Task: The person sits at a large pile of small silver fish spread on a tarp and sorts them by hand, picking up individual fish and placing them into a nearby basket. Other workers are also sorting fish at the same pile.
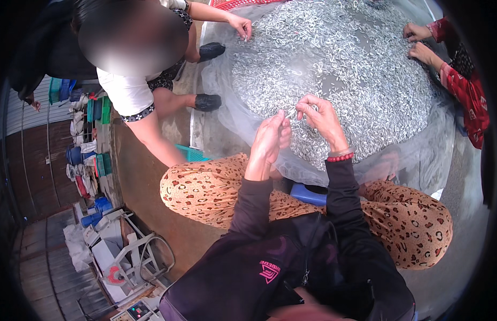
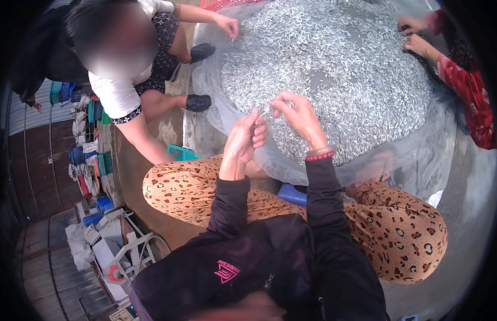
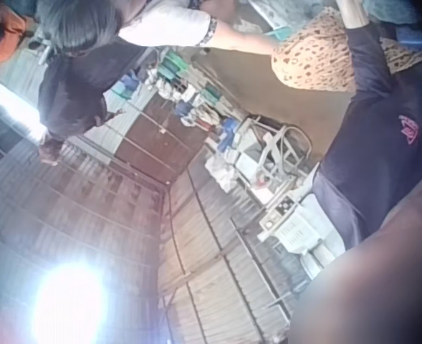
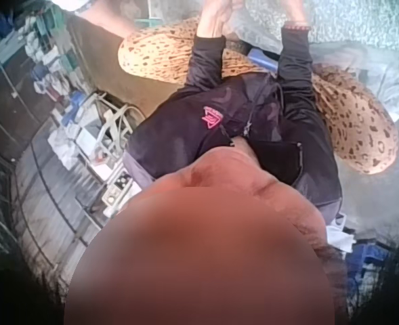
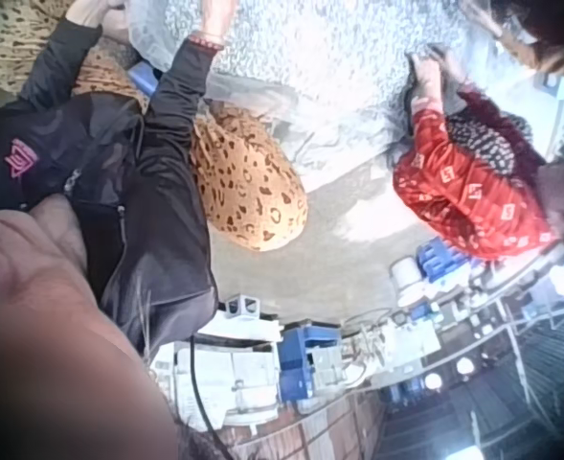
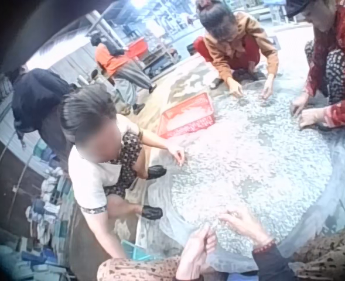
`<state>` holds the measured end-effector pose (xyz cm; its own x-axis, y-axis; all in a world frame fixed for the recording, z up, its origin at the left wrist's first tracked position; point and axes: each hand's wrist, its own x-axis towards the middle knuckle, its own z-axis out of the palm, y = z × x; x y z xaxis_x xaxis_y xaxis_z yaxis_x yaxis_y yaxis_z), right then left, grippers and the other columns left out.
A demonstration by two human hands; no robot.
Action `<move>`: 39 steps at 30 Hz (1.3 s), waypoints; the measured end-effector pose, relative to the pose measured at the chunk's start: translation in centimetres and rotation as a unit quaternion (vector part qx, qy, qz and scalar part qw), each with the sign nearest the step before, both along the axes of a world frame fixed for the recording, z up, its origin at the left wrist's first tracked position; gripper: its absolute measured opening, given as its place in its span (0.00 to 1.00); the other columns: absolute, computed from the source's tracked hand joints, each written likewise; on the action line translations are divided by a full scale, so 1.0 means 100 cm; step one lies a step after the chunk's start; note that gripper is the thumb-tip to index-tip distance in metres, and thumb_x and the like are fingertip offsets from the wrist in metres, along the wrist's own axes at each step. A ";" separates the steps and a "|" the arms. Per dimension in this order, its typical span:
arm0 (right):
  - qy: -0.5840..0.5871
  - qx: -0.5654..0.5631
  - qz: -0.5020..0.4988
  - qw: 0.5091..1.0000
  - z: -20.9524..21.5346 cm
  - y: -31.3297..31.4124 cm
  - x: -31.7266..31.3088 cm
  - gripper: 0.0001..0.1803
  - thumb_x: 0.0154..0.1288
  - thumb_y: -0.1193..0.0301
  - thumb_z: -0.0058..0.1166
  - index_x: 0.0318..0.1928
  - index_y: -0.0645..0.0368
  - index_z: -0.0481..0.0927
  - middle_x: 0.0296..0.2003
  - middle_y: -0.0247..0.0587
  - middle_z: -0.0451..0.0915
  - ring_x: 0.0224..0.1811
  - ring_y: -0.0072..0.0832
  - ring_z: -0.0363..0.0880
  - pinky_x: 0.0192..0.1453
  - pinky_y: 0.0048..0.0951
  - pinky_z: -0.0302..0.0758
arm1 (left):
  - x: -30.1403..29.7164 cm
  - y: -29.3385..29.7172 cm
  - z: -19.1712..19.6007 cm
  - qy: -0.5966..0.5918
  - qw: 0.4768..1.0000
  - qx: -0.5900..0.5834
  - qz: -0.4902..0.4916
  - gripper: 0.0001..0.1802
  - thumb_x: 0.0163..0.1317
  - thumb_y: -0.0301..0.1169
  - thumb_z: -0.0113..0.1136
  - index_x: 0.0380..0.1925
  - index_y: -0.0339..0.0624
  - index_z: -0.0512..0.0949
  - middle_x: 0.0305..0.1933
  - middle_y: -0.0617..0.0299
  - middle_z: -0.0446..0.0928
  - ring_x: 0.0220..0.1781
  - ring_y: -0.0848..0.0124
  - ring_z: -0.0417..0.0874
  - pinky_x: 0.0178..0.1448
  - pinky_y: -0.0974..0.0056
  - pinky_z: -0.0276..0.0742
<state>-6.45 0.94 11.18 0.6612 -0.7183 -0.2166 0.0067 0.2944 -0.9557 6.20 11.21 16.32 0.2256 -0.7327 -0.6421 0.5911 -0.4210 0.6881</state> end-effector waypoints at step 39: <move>-0.117 0.124 0.026 0.985 0.023 0.012 0.024 0.13 0.68 0.64 0.49 0.38 0.59 0.80 0.18 0.26 0.69 0.15 0.11 0.60 0.17 0.13 0.52 | -0.010 0.022 0.008 -0.705 0.700 -0.044 -0.107 0.08 0.65 0.29 0.51 0.35 0.33 0.72 0.33 0.46 0.74 0.32 0.46 0.76 0.33 0.53 0.71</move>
<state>-4.08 2.14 13.51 0.7483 -0.6263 -0.2185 0.1971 0.5244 -0.8283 5.24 13.38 17.11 0.4688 -0.8691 0.1579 -0.7714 -0.3158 0.5524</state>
